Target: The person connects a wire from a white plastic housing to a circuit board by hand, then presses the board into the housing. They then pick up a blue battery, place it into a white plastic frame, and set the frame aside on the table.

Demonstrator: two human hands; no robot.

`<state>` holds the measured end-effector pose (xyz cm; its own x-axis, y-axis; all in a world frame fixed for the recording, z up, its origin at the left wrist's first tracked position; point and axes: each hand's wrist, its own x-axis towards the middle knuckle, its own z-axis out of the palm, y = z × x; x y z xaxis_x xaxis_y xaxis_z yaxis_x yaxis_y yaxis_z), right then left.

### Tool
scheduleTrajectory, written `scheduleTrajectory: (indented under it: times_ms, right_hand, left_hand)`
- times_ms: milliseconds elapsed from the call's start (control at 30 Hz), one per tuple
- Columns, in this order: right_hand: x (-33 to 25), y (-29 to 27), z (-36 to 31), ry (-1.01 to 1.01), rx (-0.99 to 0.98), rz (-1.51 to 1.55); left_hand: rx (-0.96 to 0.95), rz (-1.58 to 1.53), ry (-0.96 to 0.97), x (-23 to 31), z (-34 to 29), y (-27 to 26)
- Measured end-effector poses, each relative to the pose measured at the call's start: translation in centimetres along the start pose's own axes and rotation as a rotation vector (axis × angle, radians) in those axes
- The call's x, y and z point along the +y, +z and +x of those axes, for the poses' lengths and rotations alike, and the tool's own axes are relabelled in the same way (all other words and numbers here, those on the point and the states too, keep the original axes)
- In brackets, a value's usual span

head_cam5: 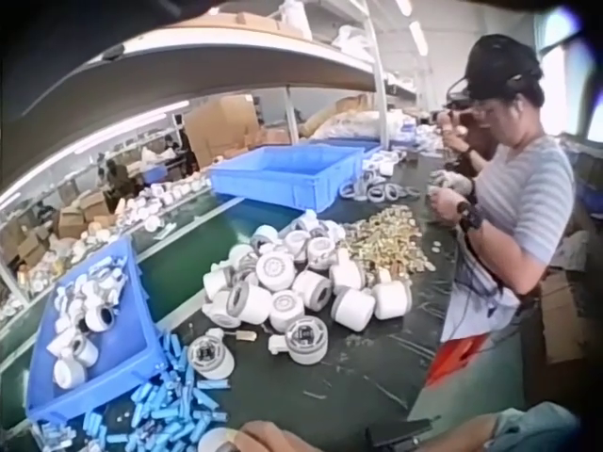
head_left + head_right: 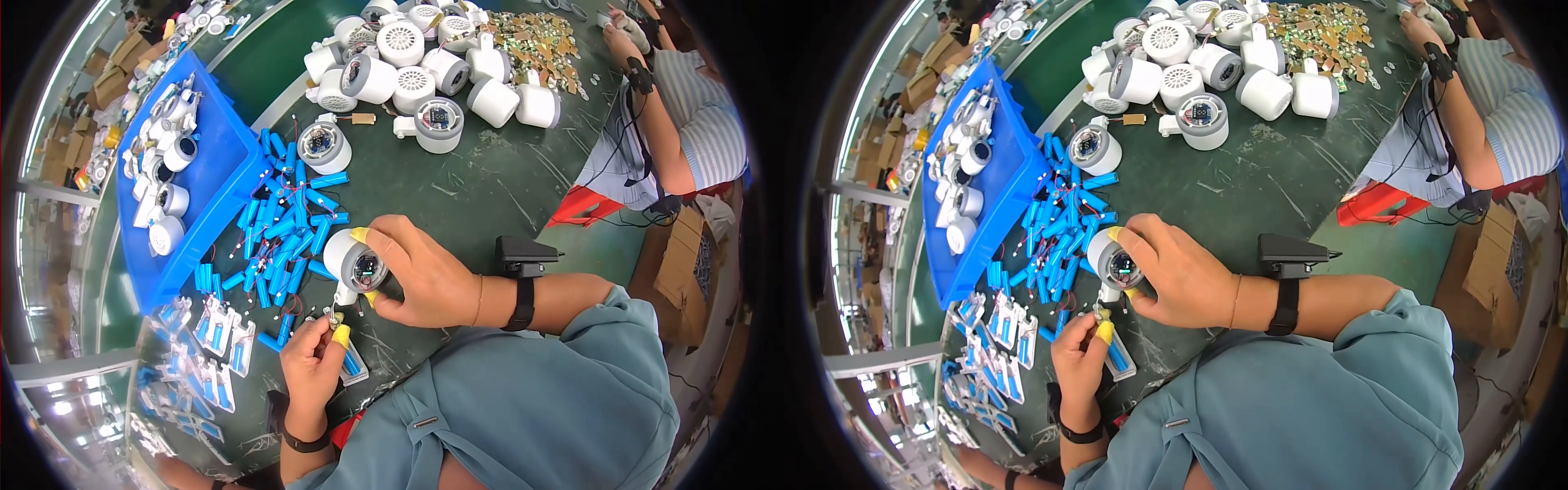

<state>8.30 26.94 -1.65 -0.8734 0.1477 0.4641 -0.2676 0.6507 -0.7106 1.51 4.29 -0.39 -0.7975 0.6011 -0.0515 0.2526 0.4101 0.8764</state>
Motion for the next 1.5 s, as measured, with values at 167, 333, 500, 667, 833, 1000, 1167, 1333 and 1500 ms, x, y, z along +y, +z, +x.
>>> scheduleTrajectory:
  times_ms: [167,333,500,667,833,1000,1167,1333,1500]
  right_hand:
    - [0.0,0.1,0.1,-0.004,-0.007,0.006]
    - [-0.1,0.1,-0.1,-0.089,0.031,-0.033]
    - [-0.4,-0.3,-0.2,-0.111,0.083,-0.008]
    - [-0.8,-0.9,-0.4,-0.088,0.051,0.019]
    - [-1.8,0.0,-1.7,0.430,-0.109,0.811]
    - [-3.0,-1.4,-1.2,0.695,-0.197,1.290]
    - [-3.1,-1.2,-1.3,0.617,-0.172,1.381]
    - [-2.4,-0.7,-1.8,0.606,-0.110,1.301]
    - [-2.3,-1.2,-1.3,0.462,-0.107,1.111]
  left_hand:
    - [0.001,0.012,0.077,-0.6,0.2,0.0]
    - [-0.028,-0.017,0.040,0.1,0.0,-0.7]
    - [-0.015,-0.130,0.074,0.1,0.0,-0.7]
    - [-0.057,-0.126,0.167,1.0,-0.3,-0.9]
    - [-0.087,-0.104,0.271,4.1,-1.1,0.5]
    - [-0.070,0.040,0.462,7.1,-0.3,2.4]
    - [-0.025,0.142,0.567,7.1,-0.7,3.4]
    - [-0.041,0.225,0.549,6.5,-1.3,3.5]
    - [-0.019,0.098,0.454,6.2,-1.2,2.8]
